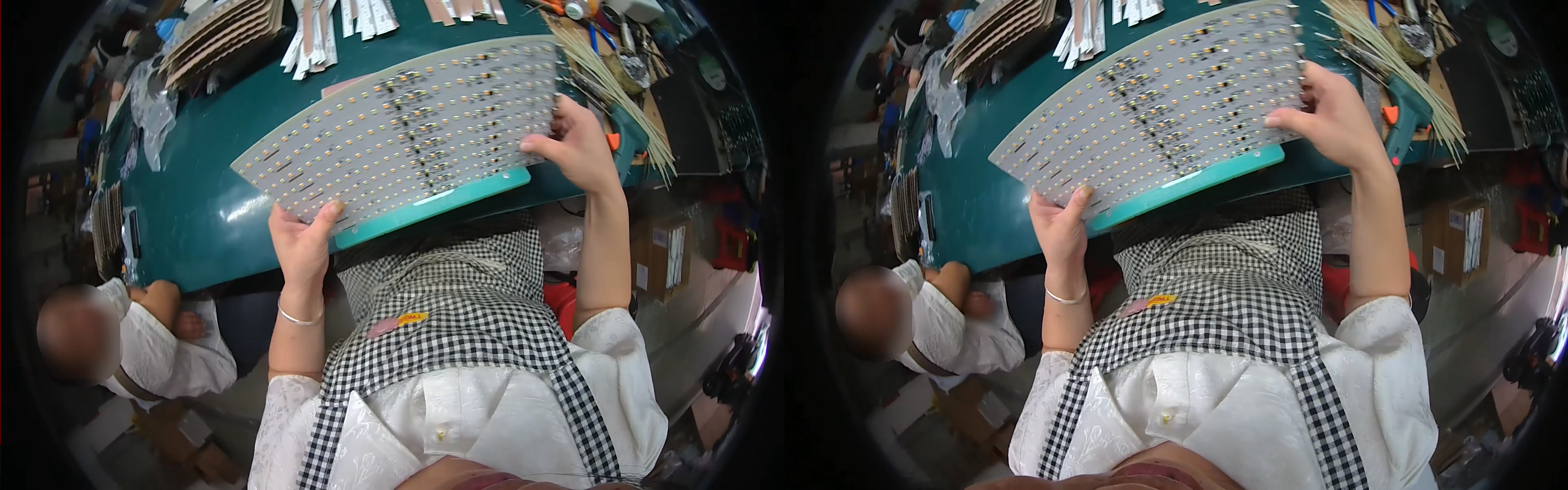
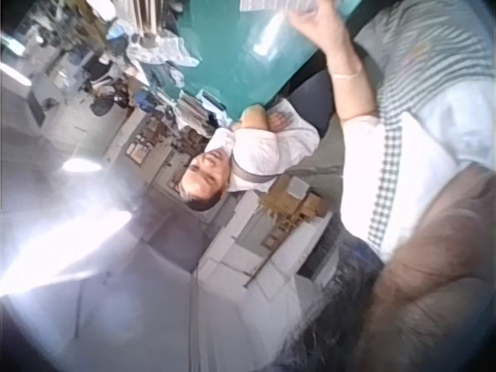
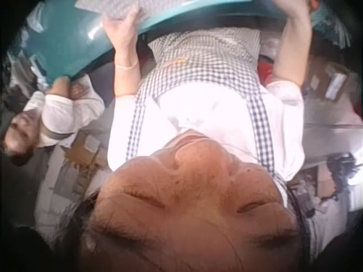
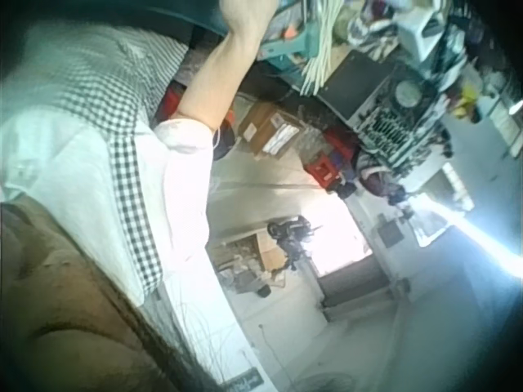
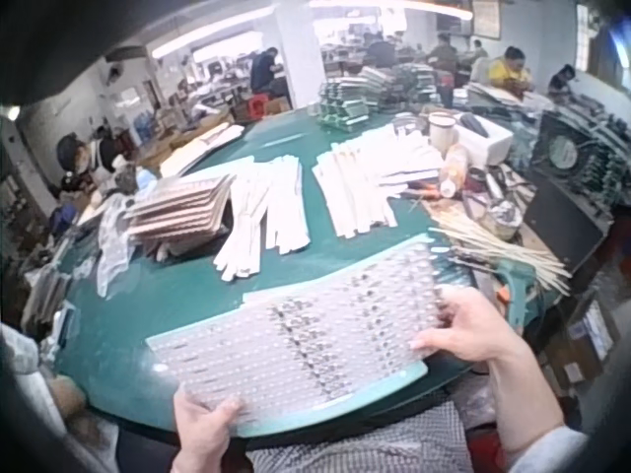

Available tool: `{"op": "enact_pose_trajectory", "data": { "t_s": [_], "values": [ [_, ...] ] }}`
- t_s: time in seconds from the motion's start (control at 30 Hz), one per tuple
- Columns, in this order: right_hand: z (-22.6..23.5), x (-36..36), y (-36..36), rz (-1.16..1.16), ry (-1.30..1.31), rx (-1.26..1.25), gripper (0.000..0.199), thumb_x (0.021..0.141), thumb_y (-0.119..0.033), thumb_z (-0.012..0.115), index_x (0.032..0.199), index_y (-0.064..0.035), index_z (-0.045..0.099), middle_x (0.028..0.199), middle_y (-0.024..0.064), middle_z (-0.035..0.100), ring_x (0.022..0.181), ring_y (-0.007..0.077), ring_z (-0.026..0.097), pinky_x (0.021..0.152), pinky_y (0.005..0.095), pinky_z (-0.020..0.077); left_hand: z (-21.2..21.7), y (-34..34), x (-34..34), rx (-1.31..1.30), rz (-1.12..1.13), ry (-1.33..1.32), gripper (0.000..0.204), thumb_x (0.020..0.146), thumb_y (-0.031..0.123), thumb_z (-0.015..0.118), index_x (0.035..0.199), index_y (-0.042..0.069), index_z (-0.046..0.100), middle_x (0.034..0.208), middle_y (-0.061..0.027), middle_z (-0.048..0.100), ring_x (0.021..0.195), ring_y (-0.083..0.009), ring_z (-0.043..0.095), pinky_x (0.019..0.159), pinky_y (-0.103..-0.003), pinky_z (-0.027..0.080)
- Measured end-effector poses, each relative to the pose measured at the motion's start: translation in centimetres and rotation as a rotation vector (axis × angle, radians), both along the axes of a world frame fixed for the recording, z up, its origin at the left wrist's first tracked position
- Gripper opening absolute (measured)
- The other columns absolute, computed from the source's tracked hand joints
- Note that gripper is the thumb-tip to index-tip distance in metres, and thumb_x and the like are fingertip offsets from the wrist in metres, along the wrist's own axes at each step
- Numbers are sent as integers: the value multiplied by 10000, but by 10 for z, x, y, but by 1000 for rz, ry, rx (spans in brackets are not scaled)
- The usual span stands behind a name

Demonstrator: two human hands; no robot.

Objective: The person assembles LED light strips by hand at a workbench. They pick up a large LED panel, separate it into individual strips, and place them on a green cutting mat. They then pick up a stack of pinkish backing sheets, separate one, and place it on the mat. The person continues to separate and arrange LED strips and backing sheets.

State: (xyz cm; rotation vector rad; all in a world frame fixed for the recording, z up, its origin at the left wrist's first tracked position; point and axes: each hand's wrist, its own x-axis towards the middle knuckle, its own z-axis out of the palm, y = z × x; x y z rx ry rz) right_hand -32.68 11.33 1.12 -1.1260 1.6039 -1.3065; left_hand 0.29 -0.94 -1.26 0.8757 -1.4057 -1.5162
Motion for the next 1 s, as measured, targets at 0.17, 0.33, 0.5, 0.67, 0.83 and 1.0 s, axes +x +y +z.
{"op": "enact_pose_trajectory", "data": {
  "t_s": [0.17,0.33,0.5,0.67,0.83,1.0],
  "values": [
    [-5,7,12,-85,-26,-22,446,710,58,744,1119,42,567,999,76,673,888,135,636,817,285,513,0,18,1,-138,54,-4,347,782,-57,718,1091,-41,561,1033,-107,657,937,-174,624,873,-314,491],
    [-10,15,24,-123,286,-142,379,693,71,740,1045,48,601,924,112,713,849,164,681,782,294,529,-16,29,7,-284,136,-30,334,766,-86,722,1061,-47,572,976,-99,670,892,-174,635,817,-295,509],
    [-29,22,40,-141,312,-316,319,704,140,729,1001,75,634,937,118,705,882,191,681,804,306,544,-19,30,8,-598,25,6,212,807,-133,637,938,-10,524,924,-173,678,846,-225,668,746,-357,573],
    [-30,25,28,-222,285,-337,281,713,91,745,973,59,643,925,120,709,858,183,688,785,303,546,-31,24,11,-565,81,-14,192,827,-131,610,938,-14,504,913,-212,676,814,-268,684,726,-357,584],
    [-36,21,20,-219,426,-457,207,698,-44,788,827,-2,632,829,102,710,715,171,696,661,268,544,-29,24,10,-773,-167,121,190,931,173,538,1045,21,534,952,-263,665,873,-388,676,742,-476,572],
    [-45,25,24,-302,426,-430,234,708,-103,775,866,-18,624,842,89,707,723,169,693,659,272,550,-25,21,10,-863,-185,67,164,882,123,595,989,21,526,929,-226,684,872,-375,685,733,-467,571]
  ]
}}
